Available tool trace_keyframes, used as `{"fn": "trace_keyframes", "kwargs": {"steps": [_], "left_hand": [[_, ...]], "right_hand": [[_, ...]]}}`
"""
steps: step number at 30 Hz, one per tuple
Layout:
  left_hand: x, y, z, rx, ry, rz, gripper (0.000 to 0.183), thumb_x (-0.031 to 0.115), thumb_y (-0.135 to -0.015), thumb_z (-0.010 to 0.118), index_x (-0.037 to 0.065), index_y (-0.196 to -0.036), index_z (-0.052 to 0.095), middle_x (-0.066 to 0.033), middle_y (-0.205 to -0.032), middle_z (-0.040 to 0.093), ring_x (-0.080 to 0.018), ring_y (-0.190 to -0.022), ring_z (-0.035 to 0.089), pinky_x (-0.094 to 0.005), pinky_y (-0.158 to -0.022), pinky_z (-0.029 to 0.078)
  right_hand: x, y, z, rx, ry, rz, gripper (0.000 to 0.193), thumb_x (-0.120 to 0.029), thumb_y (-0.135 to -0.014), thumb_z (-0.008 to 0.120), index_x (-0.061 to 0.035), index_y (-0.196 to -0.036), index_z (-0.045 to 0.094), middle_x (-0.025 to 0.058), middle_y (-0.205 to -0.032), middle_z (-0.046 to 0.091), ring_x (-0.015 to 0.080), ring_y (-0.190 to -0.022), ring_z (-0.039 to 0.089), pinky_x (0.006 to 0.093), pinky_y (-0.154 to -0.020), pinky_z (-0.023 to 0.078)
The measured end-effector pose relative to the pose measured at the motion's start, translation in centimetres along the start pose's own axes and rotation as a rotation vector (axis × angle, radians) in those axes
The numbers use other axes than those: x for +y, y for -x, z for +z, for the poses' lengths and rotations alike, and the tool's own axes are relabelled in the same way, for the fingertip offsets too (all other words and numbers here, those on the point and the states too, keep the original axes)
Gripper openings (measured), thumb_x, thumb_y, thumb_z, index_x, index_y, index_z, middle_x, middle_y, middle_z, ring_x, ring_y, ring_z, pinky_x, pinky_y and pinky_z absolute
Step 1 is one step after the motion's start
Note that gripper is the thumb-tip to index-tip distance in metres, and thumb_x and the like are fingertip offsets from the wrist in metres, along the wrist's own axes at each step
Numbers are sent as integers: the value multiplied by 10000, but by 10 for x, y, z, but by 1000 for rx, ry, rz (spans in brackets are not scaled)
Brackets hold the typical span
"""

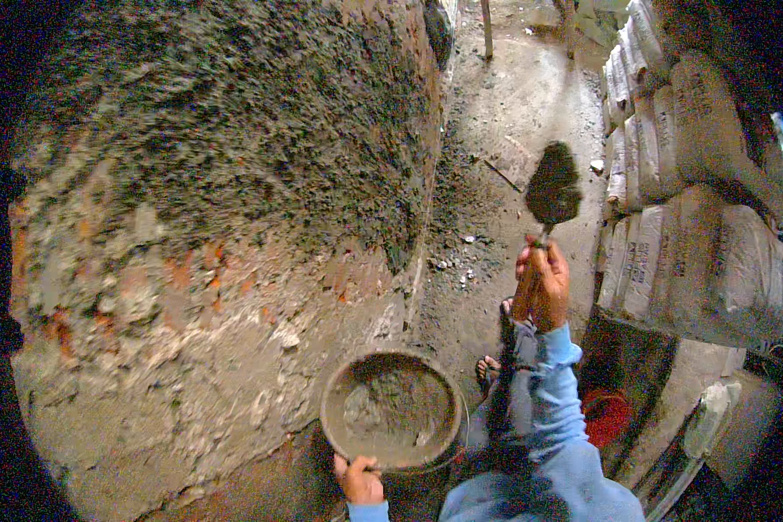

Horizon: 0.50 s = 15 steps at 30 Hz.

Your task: The person scoops wet cement from a bucket using a trowel and applies it to a brick wall. They repeatedly transfer cement from the bucket to the wall, smoothing the surface as they work.

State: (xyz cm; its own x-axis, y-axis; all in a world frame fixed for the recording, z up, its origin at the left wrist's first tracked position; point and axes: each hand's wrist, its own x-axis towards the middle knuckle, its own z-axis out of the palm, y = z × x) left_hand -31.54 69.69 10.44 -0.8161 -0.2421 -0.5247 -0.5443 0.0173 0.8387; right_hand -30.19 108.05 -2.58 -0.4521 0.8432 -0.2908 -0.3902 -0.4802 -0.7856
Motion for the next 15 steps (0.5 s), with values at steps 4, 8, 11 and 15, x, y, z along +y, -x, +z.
{"fn": "trace_keyframes", "kwargs": {"steps": [4, 8, 11, 15], "left_hand": [[-7, 4, -4, 78, -51, -25, 373, -1, -675, 547, 31, -1048, 553, -70, -875, 593, -189, -718, 564, -318, -583, 479], [-11, 6, -13, 70, -189, -29, 389, 43, -704, 555, 39, -1093, 540, -68, -831, 602, -164, -650, 565, -279, -520, 455], [-12, 7, -24, 126, -76, -112, 558, 16, -591, 567, 79, -1142, 508, -37, -990, 583, -182, -793, 565, -265, -550, 464], [-4, 14, -32, 77, -43, -46, 376, 7, -614, 578, 82, -982, 552, -2, -838, 580, -118, -651, 533, -201, -451, 385]], "right_hand": [[143, -69, 28, 518, 311, -416, 229, -156, -910, 546, -34, -1104, 551, -1, -777, 543, 77, -692, 493, 226, -590, 401], [272, -70, 116, -1, 1259, -209, 322, -334, -826, 550, -16, -845, 601, 222, -773, 614, 415, -807, 571, 494, -732, 456], [295, -32, 147, -102, 797, -182, 282, -288, -832, 606, -18, -884, 545, 191, -746, 596, 394, -703, 576, 437, -691, 484], [204, 20, 100, -123, 587, 74, 185, -214, -895, 575, -52, -889, 486, 34, -747, 562, 97, -651, 528, 268, -576, 473]]}}
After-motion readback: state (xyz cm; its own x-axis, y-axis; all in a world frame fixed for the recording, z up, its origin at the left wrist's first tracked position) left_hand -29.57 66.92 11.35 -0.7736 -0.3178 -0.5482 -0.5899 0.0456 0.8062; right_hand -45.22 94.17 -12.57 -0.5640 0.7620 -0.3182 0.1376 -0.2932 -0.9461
